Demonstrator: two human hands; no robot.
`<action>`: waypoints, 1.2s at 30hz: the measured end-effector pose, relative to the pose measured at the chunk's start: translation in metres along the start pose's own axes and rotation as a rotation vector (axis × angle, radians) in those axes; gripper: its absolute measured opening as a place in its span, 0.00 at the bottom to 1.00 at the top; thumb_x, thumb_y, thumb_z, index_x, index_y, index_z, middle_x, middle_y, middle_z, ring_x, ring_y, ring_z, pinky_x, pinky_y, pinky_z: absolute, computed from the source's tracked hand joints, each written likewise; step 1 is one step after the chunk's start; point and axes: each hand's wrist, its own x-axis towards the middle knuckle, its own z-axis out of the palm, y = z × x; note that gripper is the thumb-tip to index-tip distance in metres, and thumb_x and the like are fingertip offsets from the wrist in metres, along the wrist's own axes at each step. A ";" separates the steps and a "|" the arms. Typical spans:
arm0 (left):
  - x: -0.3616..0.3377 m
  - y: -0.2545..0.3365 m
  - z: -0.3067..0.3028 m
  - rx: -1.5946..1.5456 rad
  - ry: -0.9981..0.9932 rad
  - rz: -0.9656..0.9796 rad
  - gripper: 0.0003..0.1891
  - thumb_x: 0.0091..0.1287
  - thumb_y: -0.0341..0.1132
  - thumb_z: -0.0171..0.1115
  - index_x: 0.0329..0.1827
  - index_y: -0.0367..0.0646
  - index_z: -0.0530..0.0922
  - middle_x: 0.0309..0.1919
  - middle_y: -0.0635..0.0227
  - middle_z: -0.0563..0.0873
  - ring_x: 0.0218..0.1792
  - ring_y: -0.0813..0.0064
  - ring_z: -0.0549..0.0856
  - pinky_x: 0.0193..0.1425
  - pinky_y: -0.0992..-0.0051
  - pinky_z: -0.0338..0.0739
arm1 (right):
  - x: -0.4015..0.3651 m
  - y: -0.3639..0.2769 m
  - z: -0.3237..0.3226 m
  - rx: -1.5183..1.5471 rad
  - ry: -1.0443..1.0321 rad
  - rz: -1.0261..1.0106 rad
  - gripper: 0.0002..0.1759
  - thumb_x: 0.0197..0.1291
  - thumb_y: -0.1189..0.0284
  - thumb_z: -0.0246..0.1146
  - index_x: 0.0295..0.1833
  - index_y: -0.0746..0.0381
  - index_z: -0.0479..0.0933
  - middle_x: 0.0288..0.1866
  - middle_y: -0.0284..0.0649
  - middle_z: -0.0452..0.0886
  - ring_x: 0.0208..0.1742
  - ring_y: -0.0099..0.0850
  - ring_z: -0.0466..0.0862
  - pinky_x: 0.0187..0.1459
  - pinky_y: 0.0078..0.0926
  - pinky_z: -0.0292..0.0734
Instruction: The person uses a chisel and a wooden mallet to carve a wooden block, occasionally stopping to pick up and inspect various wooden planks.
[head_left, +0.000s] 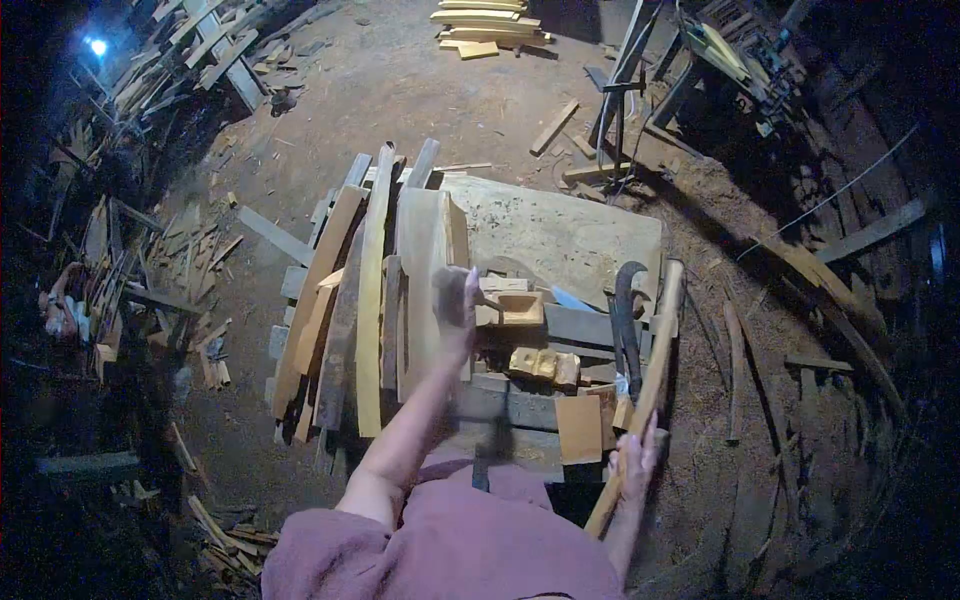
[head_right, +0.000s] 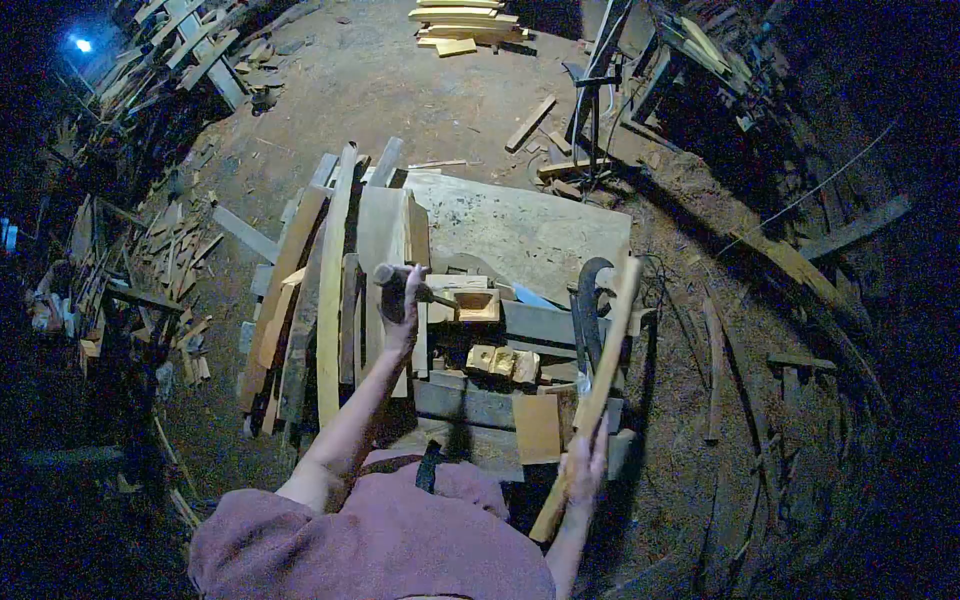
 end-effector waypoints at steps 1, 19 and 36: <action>0.000 -0.011 0.000 -0.002 0.000 0.003 0.07 0.69 0.34 0.50 0.35 0.41 0.67 0.28 0.72 0.69 0.30 0.81 0.70 0.39 0.76 0.68 | 0.004 -0.002 0.007 -0.073 -0.060 0.006 0.35 0.62 0.63 0.53 0.72 0.55 0.50 0.39 0.34 0.73 0.30 0.20 0.72 0.31 0.17 0.73; -0.022 -0.032 -0.010 0.087 0.026 0.021 0.09 0.67 0.37 0.54 0.41 0.40 0.74 0.29 0.68 0.78 0.34 0.77 0.78 0.38 0.77 0.72 | -0.005 -0.077 0.090 -0.906 -0.388 -0.332 0.34 0.53 0.67 0.62 0.68 0.49 0.60 0.46 0.49 0.74 0.45 0.43 0.78 0.47 0.36 0.74; -0.015 -0.018 -0.015 -0.181 0.117 -0.433 0.16 0.66 0.47 0.54 0.38 0.42 0.77 0.30 0.71 0.81 0.28 0.81 0.74 0.34 0.79 0.67 | -0.008 -0.062 -0.002 -0.360 0.123 -0.229 0.35 0.59 0.67 0.53 0.71 0.58 0.53 0.57 0.41 0.70 0.47 0.27 0.73 0.49 0.23 0.69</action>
